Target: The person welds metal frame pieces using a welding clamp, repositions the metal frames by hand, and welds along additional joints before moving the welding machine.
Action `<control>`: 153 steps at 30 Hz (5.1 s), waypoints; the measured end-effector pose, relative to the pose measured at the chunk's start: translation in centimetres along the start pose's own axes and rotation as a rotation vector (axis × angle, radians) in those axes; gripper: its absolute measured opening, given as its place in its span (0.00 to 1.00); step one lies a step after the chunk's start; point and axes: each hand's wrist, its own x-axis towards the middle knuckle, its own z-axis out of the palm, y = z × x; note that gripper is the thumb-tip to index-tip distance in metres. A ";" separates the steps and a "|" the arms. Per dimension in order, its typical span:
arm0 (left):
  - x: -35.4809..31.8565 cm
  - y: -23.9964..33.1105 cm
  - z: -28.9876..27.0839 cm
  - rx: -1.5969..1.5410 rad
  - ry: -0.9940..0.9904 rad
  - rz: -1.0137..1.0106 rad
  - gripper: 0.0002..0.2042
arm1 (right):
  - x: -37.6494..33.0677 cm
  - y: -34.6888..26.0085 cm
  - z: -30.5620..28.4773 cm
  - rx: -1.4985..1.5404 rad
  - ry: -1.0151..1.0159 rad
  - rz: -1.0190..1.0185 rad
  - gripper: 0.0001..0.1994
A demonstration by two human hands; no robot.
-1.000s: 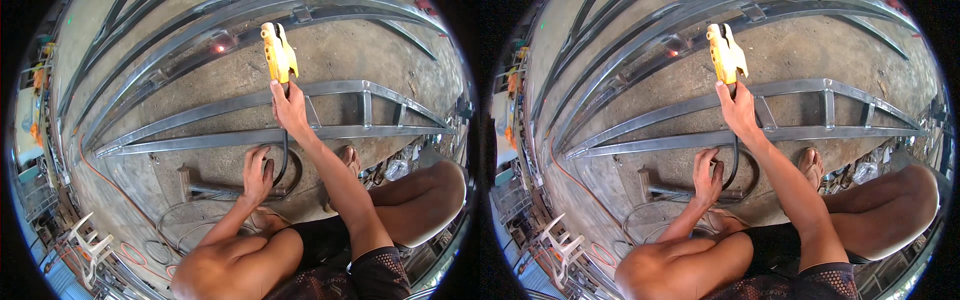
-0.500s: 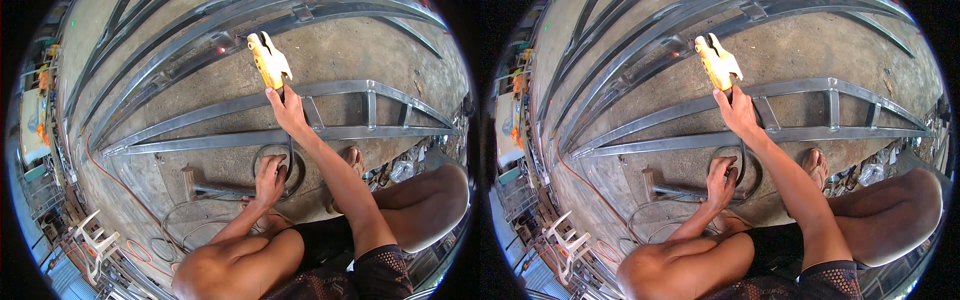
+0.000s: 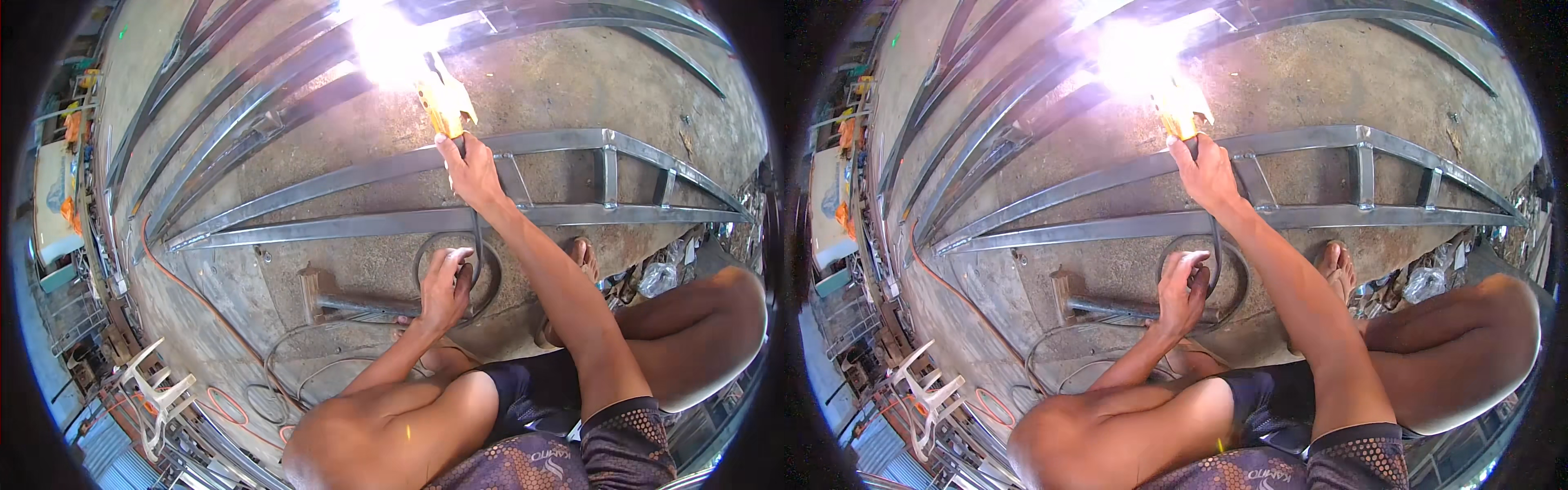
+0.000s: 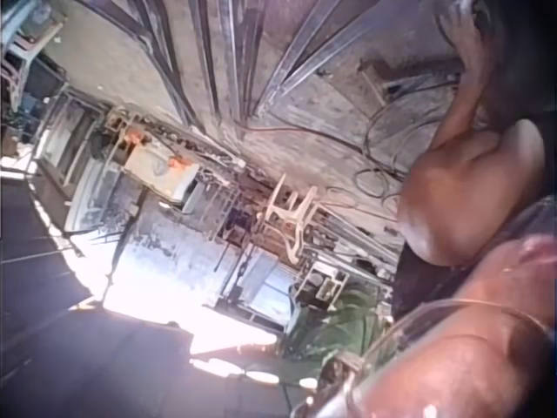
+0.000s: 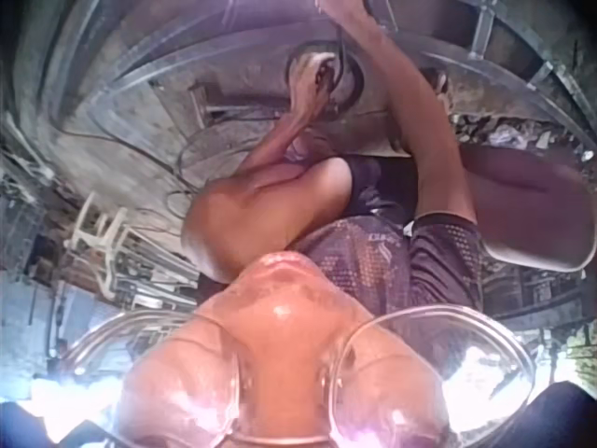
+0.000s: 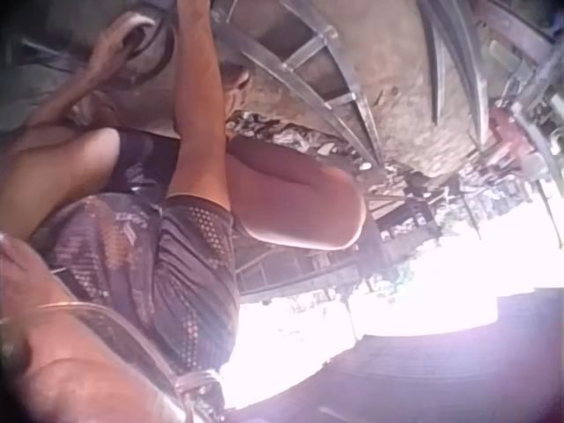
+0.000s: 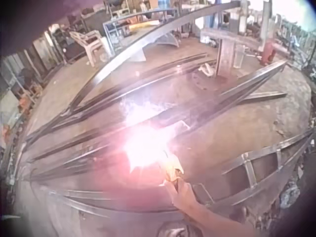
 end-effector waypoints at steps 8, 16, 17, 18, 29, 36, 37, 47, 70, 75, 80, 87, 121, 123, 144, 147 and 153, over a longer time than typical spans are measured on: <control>0.0 0.6 -0.5 0.006 0.047 -0.063 0.11 | -0.2 -1.2 -0.5 0.050 -0.030 0.040 0.28; 0.7 0.7 -1.0 -0.047 0.099 -0.084 0.10 | 0.3 -0.6 -1.2 -0.043 0.037 -0.049 0.27; 0.8 0.6 -0.9 -0.031 0.110 -0.075 0.10 | 0.5 -0.4 -1.1 -0.101 0.043 -0.087 0.25; 0.8 0.5 -1.0 -0.028 0.112 -0.076 0.10 | 0.5 -0.4 -0.9 -0.099 0.041 -0.088 0.25; 0.7 0.2 -0.5 0.005 0.089 0.001 0.12 | 1.0 -0.5 -1.2 -0.094 0.009 -0.082 0.28; 1.0 0.8 -1.1 -0.041 0.127 -0.091 0.10 | 0.1 -2.6 -1.9 -0.018 -0.001 -0.006 0.26; 1.0 0.6 -1.2 -0.041 0.128 -0.092 0.10 | 0.2 -2.8 -2.0 -0.013 -0.033 0.025 0.27; 1.0 0.5 -0.6 -0.063 0.134 -0.064 0.10 | 1.3 0.2 -0.9 -0.101 -0.014 -0.078 0.24; 1.1 0.1 -1.2 0.010 0.122 -0.021 0.09 | 0.4 -2.2 -1.4 -0.056 -0.064 -0.051 0.23; 1.1 0.1 -1.0 -0.089 0.164 -0.071 0.08 | 0.0 -3.3 -1.8 0.002 -0.031 -0.004 0.22; 1.0 -0.4 -1.3 -0.013 0.179 -0.030 0.10 | -0.3 -2.9 -1.8 0.090 -0.058 0.010 0.25; 1.1 -0.1 -1.0 -0.034 0.165 -0.060 0.12 | 0.1 -2.5 -1.3 0.031 -0.072 0.018 0.25; 1.1 -0.1 -0.9 -0.031 0.153 -0.059 0.10 | 0.3 -1.7 -1.0 0.007 -0.075 0.043 0.26; 1.2 -0.1 -0.8 -0.047 0.141 -0.081 0.09 | 0.4 -1.6 -1.0 -0.032 -0.076 0.010 0.25; 1.2 0.5 -0.8 -0.002 0.163 -0.010 0.10 | 0.0 -3.2 -2.0 0.035 -0.079 0.035 0.24; 1.2 0.2 -0.6 -0.026 0.159 -0.013 0.10 | 0.6 -3.0 -1.7 -0.051 -0.085 0.020 0.24; 1.0 0.2 -0.7 -0.042 0.144 -0.040 0.10 | 0.1 -3.4 -1.7 0.016 -0.132 0.049 0.24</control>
